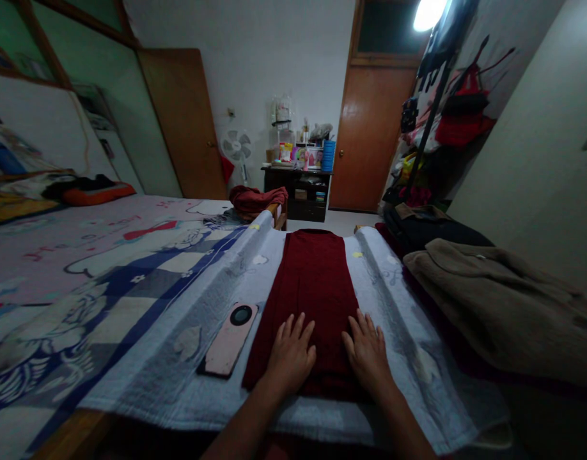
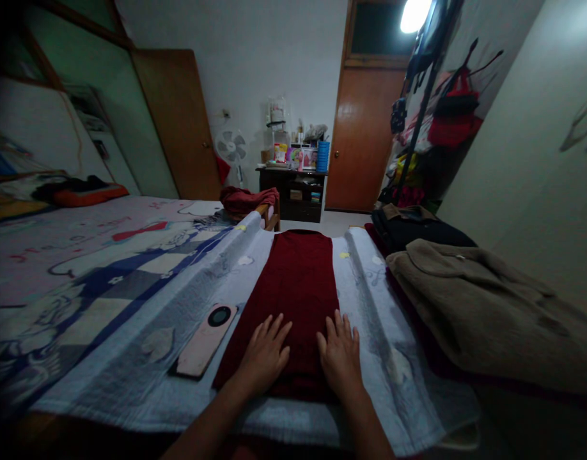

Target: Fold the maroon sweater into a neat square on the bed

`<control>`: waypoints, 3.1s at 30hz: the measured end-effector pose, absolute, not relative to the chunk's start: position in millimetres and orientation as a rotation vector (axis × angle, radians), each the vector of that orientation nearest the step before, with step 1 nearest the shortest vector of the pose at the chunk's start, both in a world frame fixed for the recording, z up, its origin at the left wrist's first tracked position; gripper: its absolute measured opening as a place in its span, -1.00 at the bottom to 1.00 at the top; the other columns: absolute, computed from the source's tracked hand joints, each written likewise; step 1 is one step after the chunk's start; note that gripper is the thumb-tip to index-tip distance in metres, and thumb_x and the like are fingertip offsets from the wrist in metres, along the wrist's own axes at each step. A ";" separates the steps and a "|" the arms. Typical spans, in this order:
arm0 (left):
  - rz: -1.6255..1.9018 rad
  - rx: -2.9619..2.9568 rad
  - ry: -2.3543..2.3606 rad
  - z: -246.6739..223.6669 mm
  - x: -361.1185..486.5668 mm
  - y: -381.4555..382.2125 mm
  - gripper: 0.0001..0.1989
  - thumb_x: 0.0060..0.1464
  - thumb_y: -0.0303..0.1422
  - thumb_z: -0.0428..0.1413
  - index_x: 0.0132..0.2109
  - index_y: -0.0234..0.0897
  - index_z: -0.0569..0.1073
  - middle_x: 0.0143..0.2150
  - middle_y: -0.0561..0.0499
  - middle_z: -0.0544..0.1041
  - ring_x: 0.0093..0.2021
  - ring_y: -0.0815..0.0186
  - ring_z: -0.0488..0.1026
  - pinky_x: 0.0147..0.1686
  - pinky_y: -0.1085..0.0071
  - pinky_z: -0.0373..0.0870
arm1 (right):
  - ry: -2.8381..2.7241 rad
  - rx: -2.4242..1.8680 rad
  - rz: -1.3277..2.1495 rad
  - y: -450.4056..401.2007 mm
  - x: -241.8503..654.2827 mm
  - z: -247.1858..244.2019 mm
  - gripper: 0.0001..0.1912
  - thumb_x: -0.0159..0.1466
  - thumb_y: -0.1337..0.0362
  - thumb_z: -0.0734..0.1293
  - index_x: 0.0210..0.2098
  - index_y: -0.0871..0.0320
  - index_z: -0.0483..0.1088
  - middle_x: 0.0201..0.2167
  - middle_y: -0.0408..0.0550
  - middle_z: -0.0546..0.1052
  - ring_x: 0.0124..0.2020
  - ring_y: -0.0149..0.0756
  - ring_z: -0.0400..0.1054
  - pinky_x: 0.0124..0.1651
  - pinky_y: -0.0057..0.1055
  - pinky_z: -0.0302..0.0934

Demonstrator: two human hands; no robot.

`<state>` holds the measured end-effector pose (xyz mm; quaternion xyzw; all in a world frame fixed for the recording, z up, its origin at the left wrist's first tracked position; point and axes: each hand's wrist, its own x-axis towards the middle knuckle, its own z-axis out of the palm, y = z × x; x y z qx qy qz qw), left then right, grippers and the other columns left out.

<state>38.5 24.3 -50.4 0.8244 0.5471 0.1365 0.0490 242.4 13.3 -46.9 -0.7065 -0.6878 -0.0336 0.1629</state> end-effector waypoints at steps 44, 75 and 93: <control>0.382 2.564 1.582 -49.8 35.2 24.8 -0.44 0.27 -0.08 -0.17 0.34 -0.12 0.09 0.41 0.03 0.05 0.39 0.18 -0.05 0.32 0.01 -0.05 | -2.001 -2.185 0.139 111.8 257.5 -61.2 -0.29 0.35 -0.06 0.01 0.34 0.25 0.01 0.38 0.07 -0.03 0.37 -0.09 -0.17 0.31 -0.14 -0.20; 0.396 2.540 1.577 -52.0 35.4 25.7 -0.45 0.27 -0.10 -0.15 0.34 -0.11 0.09 0.40 0.03 0.05 0.39 0.15 -0.04 0.31 0.00 -0.04 | -2.320 -2.009 0.127 127.9 242.4 -45.4 -0.31 0.21 0.31 0.14 0.32 0.36 0.03 0.36 0.17 0.02 0.36 -0.06 -0.12 0.33 -0.22 -0.22; 0.354 2.530 1.588 -46.6 35.6 25.4 -0.45 0.26 -0.13 -0.13 0.34 -0.11 0.10 0.41 0.03 0.05 0.38 0.15 -0.04 0.31 0.01 -0.04 | -2.094 -2.148 0.106 155.1 240.9 -53.0 -0.21 0.33 -0.13 0.02 0.30 0.38 0.07 0.35 0.25 0.04 0.36 0.00 -0.14 0.30 -0.20 -0.19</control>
